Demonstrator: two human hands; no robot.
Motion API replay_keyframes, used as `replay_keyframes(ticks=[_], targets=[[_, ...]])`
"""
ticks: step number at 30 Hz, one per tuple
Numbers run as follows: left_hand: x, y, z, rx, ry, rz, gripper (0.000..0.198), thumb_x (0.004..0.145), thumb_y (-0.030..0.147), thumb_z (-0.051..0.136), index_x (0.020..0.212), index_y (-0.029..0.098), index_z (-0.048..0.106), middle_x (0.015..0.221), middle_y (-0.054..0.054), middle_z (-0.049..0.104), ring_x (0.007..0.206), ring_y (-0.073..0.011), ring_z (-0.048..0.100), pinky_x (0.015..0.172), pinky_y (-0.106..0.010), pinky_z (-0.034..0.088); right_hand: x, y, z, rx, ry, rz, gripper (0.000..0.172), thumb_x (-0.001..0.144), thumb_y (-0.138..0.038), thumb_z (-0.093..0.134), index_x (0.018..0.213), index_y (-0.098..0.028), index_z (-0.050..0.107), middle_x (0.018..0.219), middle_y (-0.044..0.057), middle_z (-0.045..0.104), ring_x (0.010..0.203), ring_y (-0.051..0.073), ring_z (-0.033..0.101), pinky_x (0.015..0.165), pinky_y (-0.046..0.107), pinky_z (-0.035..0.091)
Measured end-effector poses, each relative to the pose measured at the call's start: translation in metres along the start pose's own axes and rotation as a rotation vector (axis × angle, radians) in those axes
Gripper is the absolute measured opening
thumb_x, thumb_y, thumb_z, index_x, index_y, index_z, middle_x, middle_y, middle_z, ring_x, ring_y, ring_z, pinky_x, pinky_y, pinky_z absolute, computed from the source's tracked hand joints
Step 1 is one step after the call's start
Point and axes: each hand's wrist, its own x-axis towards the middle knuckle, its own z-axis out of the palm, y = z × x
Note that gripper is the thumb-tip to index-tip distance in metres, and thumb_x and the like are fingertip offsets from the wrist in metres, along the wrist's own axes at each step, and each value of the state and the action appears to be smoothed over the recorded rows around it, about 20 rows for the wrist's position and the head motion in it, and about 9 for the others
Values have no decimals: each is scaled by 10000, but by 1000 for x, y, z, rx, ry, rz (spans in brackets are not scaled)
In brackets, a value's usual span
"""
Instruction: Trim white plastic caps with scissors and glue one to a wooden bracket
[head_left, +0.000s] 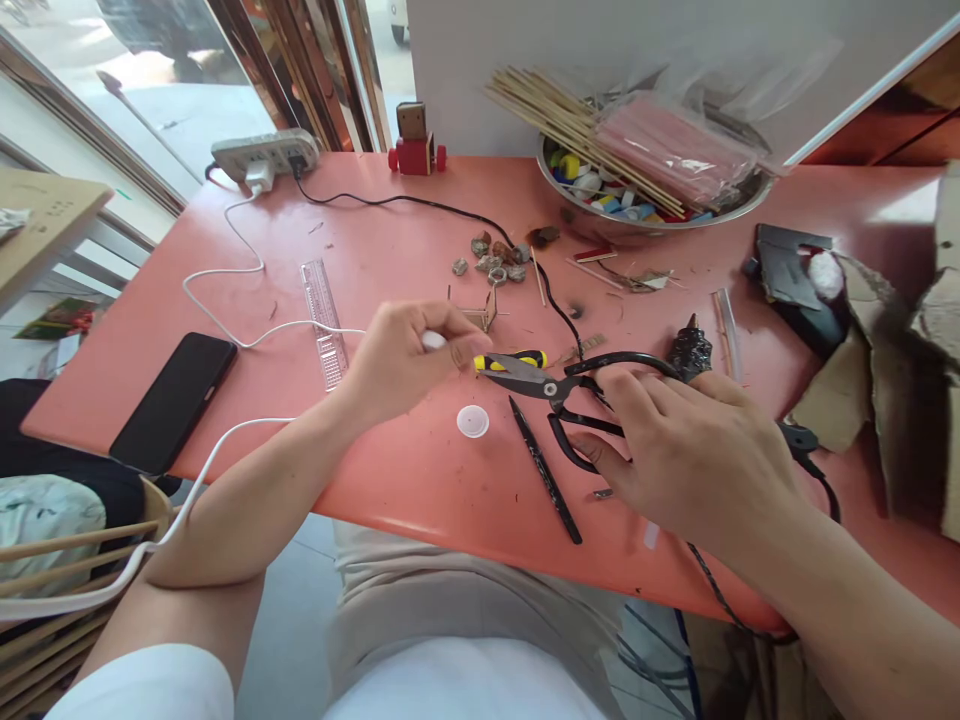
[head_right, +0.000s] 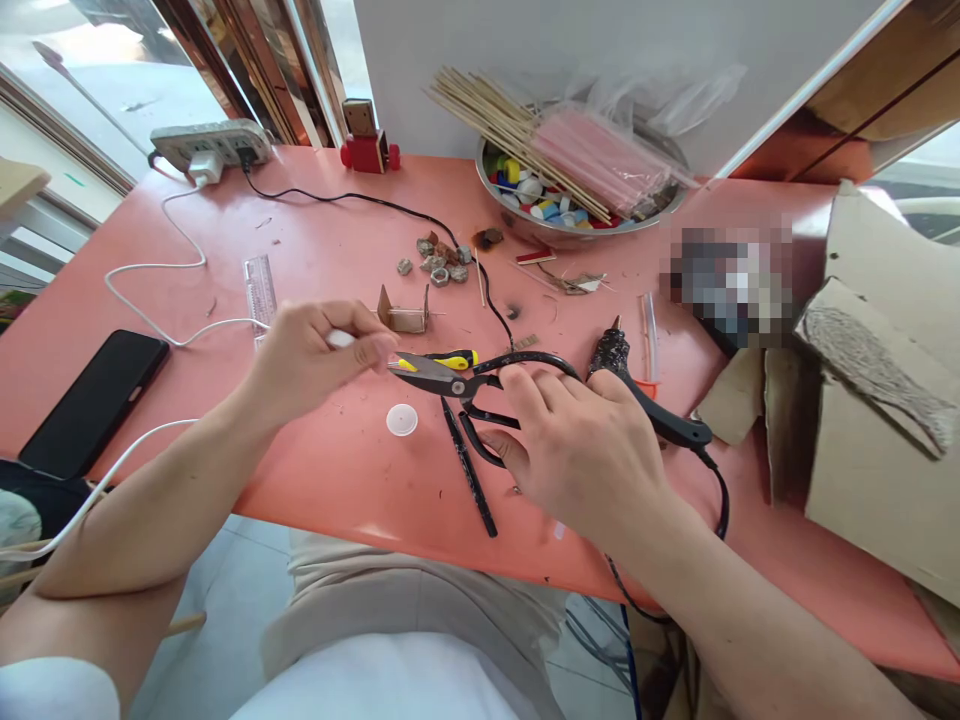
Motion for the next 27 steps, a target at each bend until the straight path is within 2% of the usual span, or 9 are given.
replay_keyframes(ticks=[3,6,8,12,16,20,22,25,27], targets=[[12,-19,-28,189,243,81,211,878,423,809,746,261,781,721,-12,701,709,-193,618,658,-318,507,2,9,-4,81,-93,13,251,1082,-376,457,1076,-209,645,728,62,703,622,251,598,652,370,342],[23,-46,-57,420,320,125,76,850,400,837,871,329,849,956,-48,754,900,-271,679,835,-419,573,5,16,-9,148,-135,18,236,1091,-406,459,1047,-237,619,717,52,691,592,249,572,636,372,352],[27,-59,-66,535,318,132,139,851,403,839,974,339,860,1114,-83,741,939,-289,684,917,-477,574,6,17,-10,177,-117,23,247,1099,-410,454,1004,-240,605,685,46,667,551,241,545,612,371,341],[24,-67,-55,733,243,65,209,955,341,690,1110,281,817,1242,-128,702,1025,-306,704,987,-512,565,7,18,-8,223,-86,20,239,1092,-400,472,952,-239,578,615,24,597,532,244,565,578,352,297],[23,-60,-45,885,132,-12,242,916,219,664,1131,248,770,1253,-136,711,1238,-358,667,1085,-525,521,7,19,-6,236,-121,80,171,1091,-389,479,1010,-257,552,598,1,587,554,263,605,585,351,303],[16,-32,-43,782,188,81,89,941,262,665,914,275,749,1043,-90,752,1032,-321,698,958,-479,543,8,21,-4,240,-111,89,140,1098,-387,464,1048,-267,514,612,-6,609,545,266,612,569,355,322],[5,-12,-33,674,56,180,117,948,226,648,895,270,742,965,-46,760,910,-257,706,880,-411,551,8,21,-3,264,-86,78,110,1093,-366,470,1089,-260,504,649,3,640,548,262,625,552,354,336],[-17,8,-7,688,-518,267,97,916,219,752,1003,257,771,1125,-33,792,972,-226,751,789,-319,553,8,20,-1,309,-84,82,98,1077,-334,480,1136,-258,498,648,4,643,544,266,633,539,354,368],[-26,10,9,862,-598,298,120,914,172,774,1028,209,774,1191,-95,778,1057,-258,762,751,-306,551,7,19,1,314,-59,125,104,1069,-302,449,1142,-258,509,623,6,628,533,275,629,538,359,370]])
